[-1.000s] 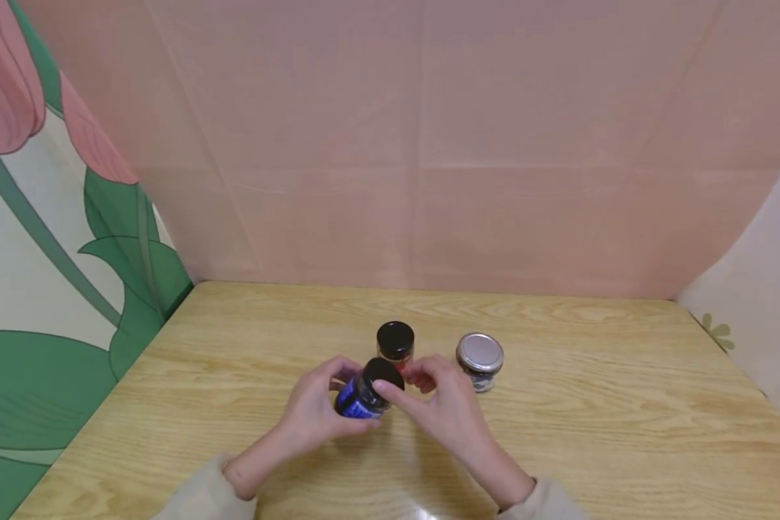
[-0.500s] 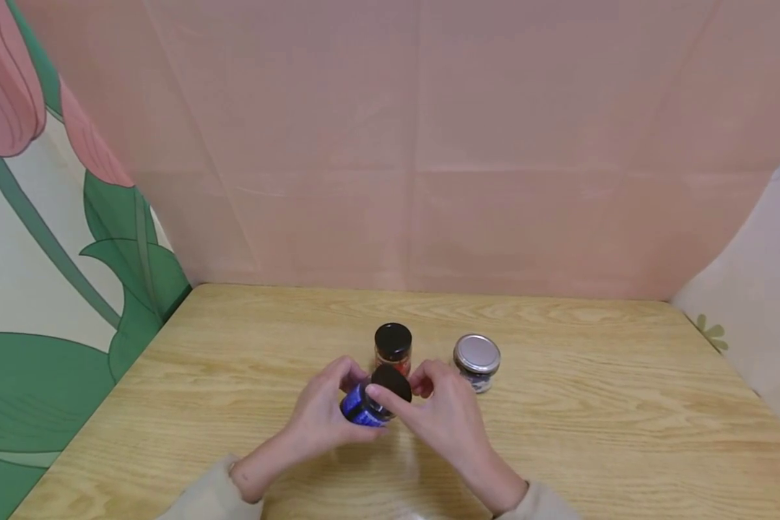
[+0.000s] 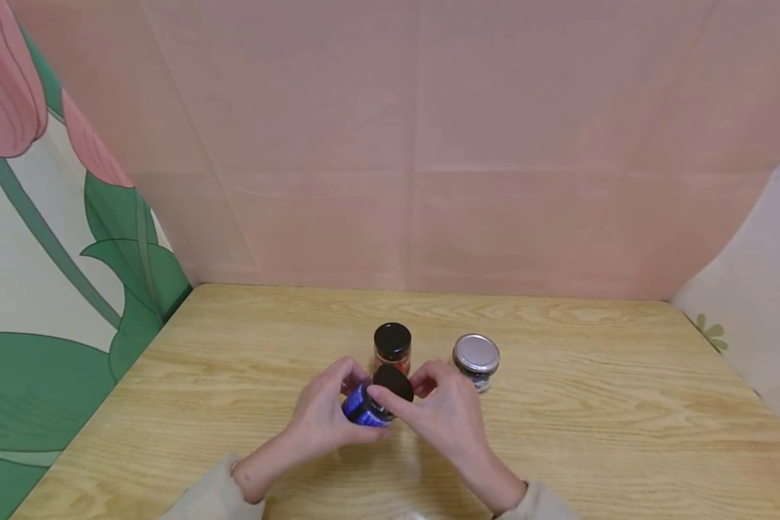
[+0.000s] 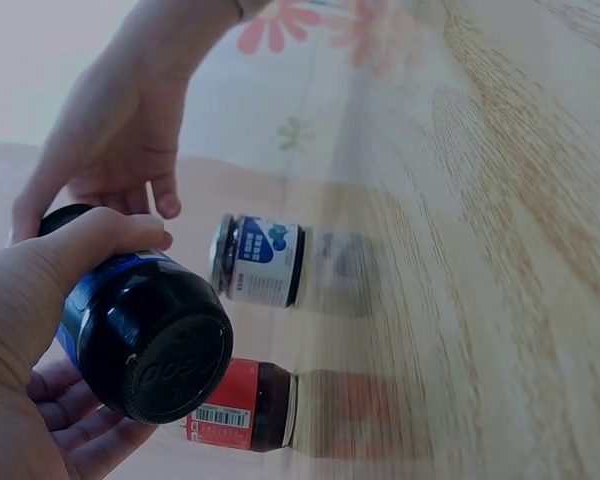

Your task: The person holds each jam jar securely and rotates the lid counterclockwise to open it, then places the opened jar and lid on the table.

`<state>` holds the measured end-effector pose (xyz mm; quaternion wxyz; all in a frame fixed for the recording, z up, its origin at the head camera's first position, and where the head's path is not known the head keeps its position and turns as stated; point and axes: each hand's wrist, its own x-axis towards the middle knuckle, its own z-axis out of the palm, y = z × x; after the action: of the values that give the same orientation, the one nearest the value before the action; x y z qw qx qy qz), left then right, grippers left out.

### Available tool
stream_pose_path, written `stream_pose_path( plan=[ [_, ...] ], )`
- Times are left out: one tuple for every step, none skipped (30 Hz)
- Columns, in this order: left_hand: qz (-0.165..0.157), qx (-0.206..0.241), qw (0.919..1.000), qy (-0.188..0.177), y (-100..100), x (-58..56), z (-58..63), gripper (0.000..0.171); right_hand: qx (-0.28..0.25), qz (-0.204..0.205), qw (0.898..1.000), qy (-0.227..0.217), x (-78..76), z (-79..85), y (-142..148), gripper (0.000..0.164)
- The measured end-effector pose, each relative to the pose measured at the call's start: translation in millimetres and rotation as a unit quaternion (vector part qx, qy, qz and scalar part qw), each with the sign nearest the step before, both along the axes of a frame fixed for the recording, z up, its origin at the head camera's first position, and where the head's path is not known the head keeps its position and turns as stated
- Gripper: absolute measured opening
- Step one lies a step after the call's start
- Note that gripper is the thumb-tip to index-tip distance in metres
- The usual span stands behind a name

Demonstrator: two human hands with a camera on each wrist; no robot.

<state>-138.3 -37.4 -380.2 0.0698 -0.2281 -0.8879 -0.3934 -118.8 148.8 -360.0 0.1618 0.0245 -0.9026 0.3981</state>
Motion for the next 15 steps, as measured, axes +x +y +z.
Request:
stream_pose_path(
  plan=[
    [0.001, -0.001, 1.0000, -0.001, -0.1, 0.2, 0.0, 0.056, -0.004, 0.001, 1.000, -0.006, 0.2, 0.3, 0.0, 0.037],
    [0.002, -0.003, 1.0000, -0.001, -0.2, 0.3, 0.0, 0.056, -0.008, 0.002, 1.000, -0.011, 0.5, 0.7, -0.1, 0.037],
    [0.001, -0.002, 1.0000, -0.002, -0.3, 0.5, 0.0, 0.056, -0.012, 0.002, 1.000, -0.017, 0.9, 1.1, 0.0, 0.037],
    [0.002, -0.004, 1.0000, -0.001, -0.4, 0.6, 0.0, 0.057, -0.017, 0.003, 1.000, -0.023, 1.1, 1.5, 0.0, 0.037],
    [0.003, -0.004, 1.0000, 0.001, -0.5, 0.5, -0.1, 0.057, -0.022, 0.005, 0.999, -0.029, 1.3, 1.9, 0.0, 0.037],
    [0.004, -0.005, 1.0000, 0.003, -0.6, 0.5, -0.2, 0.057, -0.027, 0.006, 0.999, -0.033, 1.6, 2.2, 0.1, 0.038],
    [0.005, -0.007, 1.0000, 0.005, -0.7, 0.4, -0.4, 0.057, -0.032, 0.008, 0.999, -0.036, 1.8, 2.3, 0.1, 0.038],
    [0.006, -0.008, 0.9999, 0.006, -0.8, 0.4, -0.6, 0.058, -0.036, 0.009, 0.999, -0.038, 1.9, 2.1, 0.1, 0.038],
    [0.007, -0.009, 0.9999, 0.007, -0.9, 0.3, -0.7, 0.058, -0.040, 0.009, 0.998, -0.039, 1.9, 1.6, 0.1, 0.037],
    [0.008, -0.011, 0.9999, 0.008, -1.0, 0.4, -0.9, 0.058, -0.043, 0.010, 0.998, -0.038, 1.9, 0.7, 0.1, 0.036],
    [0.008, -0.012, 0.9999, 0.008, -1.1, 0.4, -1.0, 0.058, -0.046, 0.011, 0.998, -0.034, 1.8, -0.4, 0.1, 0.035],
    [0.008, -0.013, 0.9999, 0.007, -1.2, 0.6, -1.0, 0.058, -0.047, 0.012, 0.998, -0.030, 1.7, -1.6, 0.1, 0.034],
    [0.008, -0.013, 0.9998, 0.007, -1.2, 0.7, -1.1, 0.058, -0.050, 0.013, 0.998, -0.026, 1.6, -2.8, 0.0, 0.034],
    [0.009, -0.013, 0.9998, 0.007, -1.2, 0.8, -1.1, 0.058, -0.053, 0.014, 0.998, -0.023, 1.4, -4.0, -0.1, 0.033],
    [0.010, -0.013, 0.9998, 0.007, -1.2, 1.0, -0.9, 0.058, -0.057, 0.015, 0.998, -0.020, 1.1, -5.0, -0.2, 0.032]
  ],
)
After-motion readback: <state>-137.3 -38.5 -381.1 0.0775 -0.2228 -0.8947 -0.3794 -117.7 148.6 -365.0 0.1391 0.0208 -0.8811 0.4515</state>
